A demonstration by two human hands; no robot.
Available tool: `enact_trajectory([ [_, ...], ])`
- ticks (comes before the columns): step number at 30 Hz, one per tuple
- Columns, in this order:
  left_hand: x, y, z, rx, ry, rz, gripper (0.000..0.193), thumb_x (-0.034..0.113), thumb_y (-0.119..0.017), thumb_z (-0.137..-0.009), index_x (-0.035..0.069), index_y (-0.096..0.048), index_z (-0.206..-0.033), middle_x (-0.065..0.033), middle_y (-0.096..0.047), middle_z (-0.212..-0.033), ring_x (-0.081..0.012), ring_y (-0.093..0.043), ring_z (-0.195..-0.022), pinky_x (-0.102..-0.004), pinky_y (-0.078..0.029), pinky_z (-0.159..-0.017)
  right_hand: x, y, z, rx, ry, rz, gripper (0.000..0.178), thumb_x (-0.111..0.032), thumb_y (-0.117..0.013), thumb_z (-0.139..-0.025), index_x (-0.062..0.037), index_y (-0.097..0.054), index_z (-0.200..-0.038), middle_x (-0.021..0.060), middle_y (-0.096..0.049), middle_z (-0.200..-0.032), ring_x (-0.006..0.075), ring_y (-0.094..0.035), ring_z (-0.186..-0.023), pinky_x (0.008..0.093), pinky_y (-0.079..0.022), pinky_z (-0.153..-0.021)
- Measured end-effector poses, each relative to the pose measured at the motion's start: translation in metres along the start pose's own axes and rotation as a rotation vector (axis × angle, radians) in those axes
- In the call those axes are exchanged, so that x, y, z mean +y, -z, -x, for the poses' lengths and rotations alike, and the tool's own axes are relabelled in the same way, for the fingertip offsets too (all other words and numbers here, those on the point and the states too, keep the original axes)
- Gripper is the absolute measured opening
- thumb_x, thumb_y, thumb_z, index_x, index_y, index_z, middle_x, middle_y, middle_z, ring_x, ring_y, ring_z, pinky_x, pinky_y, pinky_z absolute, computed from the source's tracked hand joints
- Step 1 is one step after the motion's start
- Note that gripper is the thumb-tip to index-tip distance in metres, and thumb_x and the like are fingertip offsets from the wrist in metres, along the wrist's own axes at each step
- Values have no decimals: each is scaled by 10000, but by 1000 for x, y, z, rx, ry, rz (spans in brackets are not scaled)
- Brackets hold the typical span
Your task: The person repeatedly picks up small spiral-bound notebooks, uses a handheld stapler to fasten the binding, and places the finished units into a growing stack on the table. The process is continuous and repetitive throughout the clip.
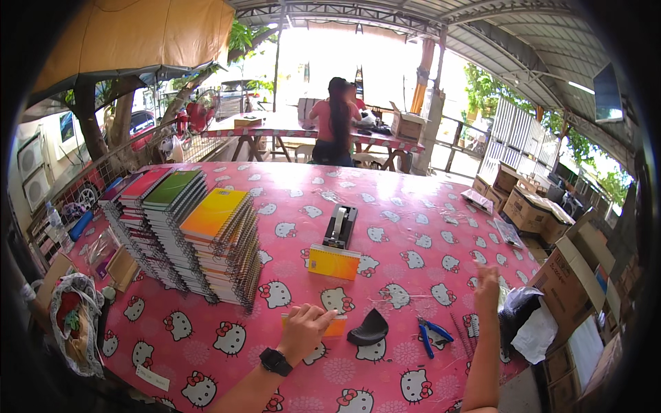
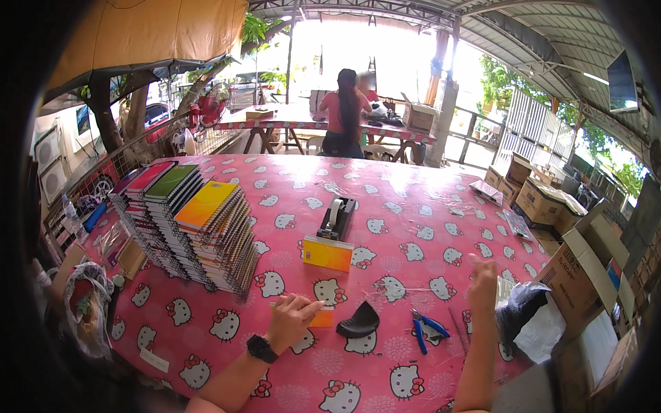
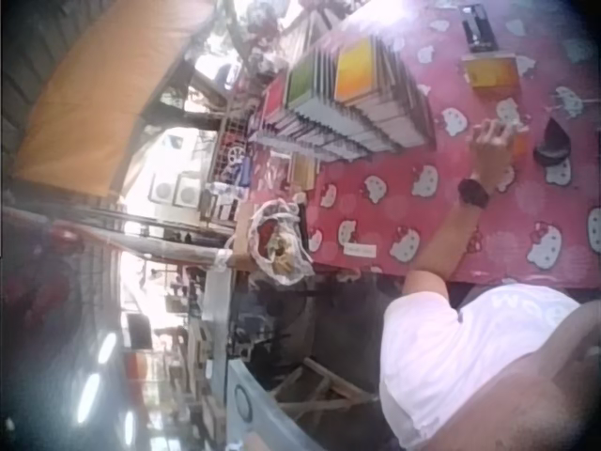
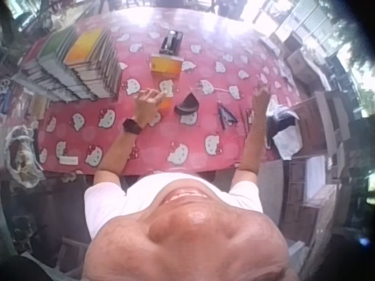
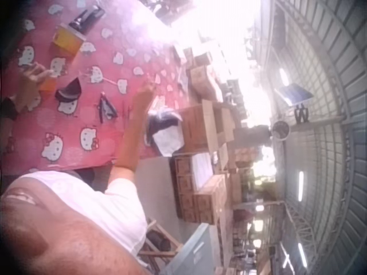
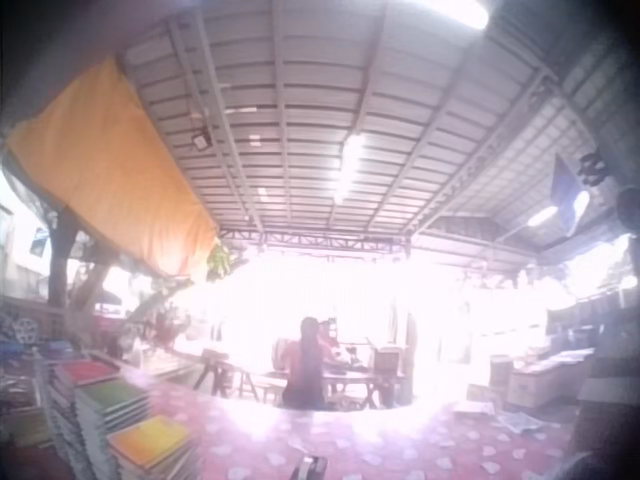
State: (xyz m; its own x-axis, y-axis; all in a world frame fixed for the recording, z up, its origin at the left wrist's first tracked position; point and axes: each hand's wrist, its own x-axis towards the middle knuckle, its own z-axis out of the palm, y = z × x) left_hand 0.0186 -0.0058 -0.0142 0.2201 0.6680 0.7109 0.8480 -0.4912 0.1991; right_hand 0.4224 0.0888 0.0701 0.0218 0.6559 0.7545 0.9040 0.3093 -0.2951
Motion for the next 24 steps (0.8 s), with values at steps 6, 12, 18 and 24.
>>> enact_trajectory([
  [6, 3, 8, -5, -96, -86, 42, 242, 150, -630, -810, 172, -670, -1047, 15, -612, -851, -185, -584, -869, -347, -419, -780, -147, -49, 70, -657, 195, -752, 353, 43, -614, -792, -99, -650, -1113, 80, -558, -916, 214, -566, -816, 312, -479, -700],
  [12, 10, 6, -4, -114, -87, 176, 175, 140, -632, -791, 137, -666, -962, -4, -640, -892, -196, -598, -856, -342, -433, -754, -180, -64, 87, -794, 3, -846, 305, -4, -709, -757, -94, -669, -1046, 55, -557, -890, 171, -570, -794, 304, -488, -691],
  [18, 17, 13, -6, -196, -80, 261, 154, 157, -690, -761, 145, -688, -915, -5, -653, -841, -196, -613, -828, -346, -435, -737, -175, -61, 98, -741, 23, -873, 277, 13, -726, -708, -87, -694, -965, 54, -569, -851, 177, -569, -778, 297, -486, -668],
  [24, 17, 17, -8, -214, -85, 283, 173, 163, -703, -747, 134, -686, -916, -9, -663, -844, -202, -614, -825, -343, -436, -731, -173, -54, 93, -731, 135, -879, 257, 41, -691, -722, -89, -696, -943, 66, -564, -855, 182, -569, -778, 293, -489, -669],
])
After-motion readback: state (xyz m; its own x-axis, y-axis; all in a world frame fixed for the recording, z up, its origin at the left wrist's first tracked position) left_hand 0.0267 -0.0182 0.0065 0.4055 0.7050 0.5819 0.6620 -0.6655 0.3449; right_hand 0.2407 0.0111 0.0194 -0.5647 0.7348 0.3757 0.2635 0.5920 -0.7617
